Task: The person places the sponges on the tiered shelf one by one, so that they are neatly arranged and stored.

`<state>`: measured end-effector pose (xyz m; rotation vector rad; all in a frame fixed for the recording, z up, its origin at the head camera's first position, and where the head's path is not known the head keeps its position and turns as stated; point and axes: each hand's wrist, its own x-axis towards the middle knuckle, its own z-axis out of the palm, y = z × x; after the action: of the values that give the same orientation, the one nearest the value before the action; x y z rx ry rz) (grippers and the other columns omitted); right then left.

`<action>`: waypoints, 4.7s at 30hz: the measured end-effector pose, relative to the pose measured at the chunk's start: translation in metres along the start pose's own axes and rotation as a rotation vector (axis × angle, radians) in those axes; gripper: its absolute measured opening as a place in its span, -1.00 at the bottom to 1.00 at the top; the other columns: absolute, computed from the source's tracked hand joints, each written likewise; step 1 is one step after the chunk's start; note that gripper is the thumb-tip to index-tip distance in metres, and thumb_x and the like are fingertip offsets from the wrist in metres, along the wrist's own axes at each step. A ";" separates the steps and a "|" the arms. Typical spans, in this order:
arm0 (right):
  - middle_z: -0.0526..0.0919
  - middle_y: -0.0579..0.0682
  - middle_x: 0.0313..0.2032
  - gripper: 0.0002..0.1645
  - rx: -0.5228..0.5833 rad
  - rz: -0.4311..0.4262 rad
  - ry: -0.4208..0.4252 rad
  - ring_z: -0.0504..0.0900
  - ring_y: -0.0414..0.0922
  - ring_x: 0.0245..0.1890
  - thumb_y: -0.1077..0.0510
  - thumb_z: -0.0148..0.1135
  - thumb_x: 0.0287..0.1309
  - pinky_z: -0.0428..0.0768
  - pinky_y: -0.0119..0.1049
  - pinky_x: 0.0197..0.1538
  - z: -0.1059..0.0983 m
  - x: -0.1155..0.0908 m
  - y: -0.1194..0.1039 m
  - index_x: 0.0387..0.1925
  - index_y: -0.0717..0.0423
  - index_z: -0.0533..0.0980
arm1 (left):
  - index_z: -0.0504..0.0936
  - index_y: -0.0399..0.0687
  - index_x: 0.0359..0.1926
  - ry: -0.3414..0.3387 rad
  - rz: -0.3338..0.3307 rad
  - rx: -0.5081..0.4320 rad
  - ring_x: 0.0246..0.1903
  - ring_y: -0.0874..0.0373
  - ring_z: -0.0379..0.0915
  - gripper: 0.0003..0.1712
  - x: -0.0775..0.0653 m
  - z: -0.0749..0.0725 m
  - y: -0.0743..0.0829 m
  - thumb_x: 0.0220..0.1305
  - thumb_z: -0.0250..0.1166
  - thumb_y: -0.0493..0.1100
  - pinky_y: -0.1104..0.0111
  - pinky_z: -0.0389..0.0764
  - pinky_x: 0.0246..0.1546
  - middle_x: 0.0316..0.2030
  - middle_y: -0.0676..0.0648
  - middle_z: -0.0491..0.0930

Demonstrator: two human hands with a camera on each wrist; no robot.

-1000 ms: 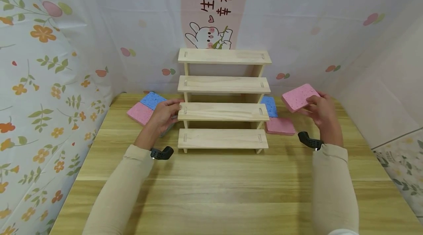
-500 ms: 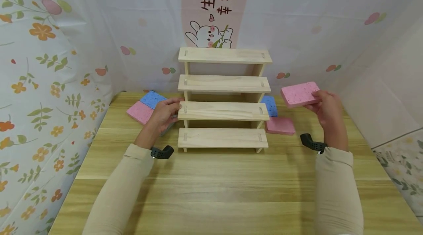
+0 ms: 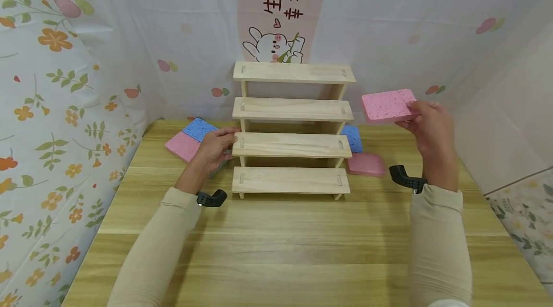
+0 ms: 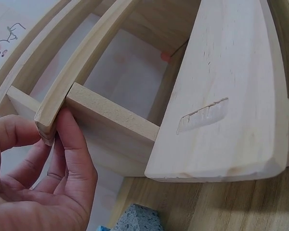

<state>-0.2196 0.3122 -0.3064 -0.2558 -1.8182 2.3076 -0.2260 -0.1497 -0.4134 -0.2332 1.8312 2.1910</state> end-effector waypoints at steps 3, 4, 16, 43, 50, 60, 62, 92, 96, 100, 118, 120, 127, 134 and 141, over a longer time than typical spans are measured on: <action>0.48 0.07 0.03 -0.78 0.033 -0.016 -0.020 0.68 -0.10 -0.28 0.17 0.29 0.22 0.69 -0.34 -0.31 0.014 0.002 -0.004 -0.20 0.25 0.51 | 0.46 -0.25 0.21 0.004 0.001 0.004 -0.24 0.18 0.57 -0.61 0.000 -0.001 0.000 0.40 0.11 -0.27 0.37 0.63 -0.40 0.04 -0.11 0.47; 0.47 0.07 0.03 -0.79 0.039 -0.019 -0.027 0.67 -0.09 -0.26 0.18 0.28 0.23 0.69 -0.33 -0.30 0.019 0.003 -0.005 -0.20 0.25 0.51 | 0.46 -0.24 0.20 0.003 0.000 0.003 -0.24 0.18 0.56 -0.61 0.000 -0.001 0.000 0.40 0.11 -0.27 0.37 0.63 -0.40 0.03 -0.10 0.48; 0.32 0.05 0.19 -0.40 0.018 0.003 -0.120 0.50 0.01 -0.03 0.27 0.00 0.28 0.70 -0.26 -0.28 0.070 0.019 -0.010 0.35 0.06 0.27 | 0.47 -0.20 0.21 -0.019 0.010 0.006 -0.32 0.18 0.56 -0.62 -0.001 -0.002 0.000 0.40 0.11 -0.26 0.35 0.60 -0.42 -0.09 -0.04 0.53; 0.43 0.10 0.17 -0.38 -0.005 0.106 -0.197 0.59 -0.06 -0.12 0.25 0.20 0.25 0.68 -0.32 -0.26 0.169 0.045 -0.006 0.35 0.11 0.35 | 0.49 -0.20 0.17 -0.016 0.001 -0.019 -0.32 0.16 0.56 -0.65 0.001 -0.004 0.000 0.40 0.13 -0.26 0.37 0.61 -0.44 -0.06 -0.08 0.50; 0.48 0.08 0.12 -0.42 -0.075 0.119 -0.210 0.60 -0.08 -0.13 0.21 0.20 0.27 0.67 -0.35 -0.25 0.188 0.048 -0.002 0.32 0.09 0.39 | 0.48 -0.22 0.17 -0.018 -0.003 -0.024 -0.31 0.17 0.55 -0.65 0.000 -0.005 0.000 0.40 0.13 -0.26 0.38 0.62 -0.44 -0.07 -0.08 0.51; 0.49 0.09 0.09 -0.45 -0.068 0.158 -0.267 0.59 -0.09 -0.17 0.23 0.20 0.28 0.68 -0.34 -0.26 0.215 0.051 -0.001 0.29 0.11 0.41 | 0.47 -0.21 0.21 -0.016 0.001 0.007 -0.32 0.17 0.57 -0.61 0.000 -0.004 0.000 0.40 0.12 -0.24 0.38 0.62 -0.44 -0.05 -0.10 0.50; 0.49 0.09 0.10 -0.45 -0.065 0.163 -0.277 0.59 -0.09 -0.15 0.24 0.19 0.28 0.68 -0.32 -0.21 0.220 0.051 -0.002 0.29 0.12 0.41 | 0.46 -0.22 0.23 -0.020 0.007 0.016 -0.34 0.18 0.58 -0.59 0.001 -0.004 0.000 0.41 0.12 -0.23 0.39 0.62 -0.45 -0.05 -0.11 0.50; 0.51 0.03 -0.10 -0.51 -0.167 0.201 -0.253 0.62 -0.13 -0.30 0.22 0.27 0.24 0.66 -0.32 -0.16 0.267 0.047 0.011 0.21 0.11 0.45 | 0.45 -0.24 0.24 -0.036 0.006 0.000 -0.32 0.16 0.57 -0.59 0.000 -0.004 0.001 0.41 0.11 -0.25 0.36 0.63 -0.39 -0.09 -0.09 0.52; 0.49 0.00 -0.15 -0.52 -0.251 0.190 -0.237 0.61 -0.14 -0.35 0.17 0.29 0.24 0.67 -0.35 -0.20 0.267 0.046 0.010 0.18 0.11 0.45 | 0.44 -0.24 0.24 -0.036 0.006 0.007 -0.32 0.17 0.57 -0.59 0.001 -0.003 0.001 0.41 0.11 -0.25 0.37 0.63 -0.41 -0.09 -0.08 0.52; 0.50 -0.02 -0.16 -0.55 -0.380 0.170 -0.223 0.58 -0.15 -0.42 0.09 0.29 0.25 0.66 -0.39 -0.27 0.267 0.046 0.010 0.14 0.08 0.45 | 0.45 -0.23 0.24 -0.028 0.006 0.015 -0.33 0.17 0.56 -0.59 0.001 -0.003 0.002 0.42 0.11 -0.25 0.38 0.62 -0.43 -0.09 -0.07 0.52; 0.50 -0.05 -0.18 -0.63 -0.571 0.140 -0.174 0.54 -0.17 -0.32 0.01 0.24 0.28 0.65 -0.38 -0.15 0.265 0.044 0.007 0.02 0.10 0.51 | 0.46 -0.21 0.23 -0.022 0.002 0.015 -0.31 0.17 0.56 -0.60 0.001 -0.002 0.003 0.41 0.11 -0.24 0.37 0.62 -0.41 -0.07 -0.08 0.50; 0.51 -0.02 -0.12 -0.60 -0.571 0.154 -0.169 0.57 -0.15 -0.28 -0.02 0.22 0.30 0.65 -0.38 -0.13 0.263 0.044 0.005 0.07 0.10 0.50 | 0.46 -0.21 0.23 -0.023 0.001 0.015 -0.31 0.16 0.56 -0.59 0.001 -0.002 0.004 0.40 0.11 -0.24 0.37 0.63 -0.41 -0.07 -0.08 0.51; 0.51 0.06 0.02 -0.50 -0.537 0.207 -0.152 0.59 -0.14 -0.18 -0.03 0.17 0.33 0.65 -0.36 -0.08 0.255 0.047 -0.002 0.21 0.08 0.46 | 0.44 -0.23 0.25 -0.014 -0.009 0.019 -0.27 0.16 0.54 -0.57 0.002 -0.002 0.004 0.40 0.11 -0.25 0.39 0.63 -0.41 -0.02 -0.10 0.48; 0.52 0.01 -0.14 -0.50 -0.487 0.200 -0.131 0.58 -0.15 -0.28 -0.01 0.19 0.32 0.65 -0.35 -0.09 0.244 0.049 -0.001 0.22 0.09 0.46 | 0.42 -0.23 0.27 -0.026 -0.007 0.018 -0.32 0.18 0.54 -0.56 0.000 -0.003 0.004 0.41 0.11 -0.24 0.37 0.60 -0.40 -0.09 -0.05 0.51; 0.56 0.03 -0.18 -0.52 -0.445 0.175 -0.115 0.61 -0.15 -0.35 -0.02 0.20 0.31 0.66 -0.35 -0.12 0.230 0.047 0.000 0.19 0.08 0.49 | 0.42 -0.22 0.28 -0.029 -0.003 0.027 -0.33 0.18 0.54 -0.56 0.000 -0.004 0.003 0.42 0.11 -0.23 0.32 0.62 -0.35 -0.08 -0.06 0.51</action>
<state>-0.3231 0.1080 -0.2538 -0.3644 -2.4464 2.0266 -0.2273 -0.1544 -0.4117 -0.1975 1.8420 2.1546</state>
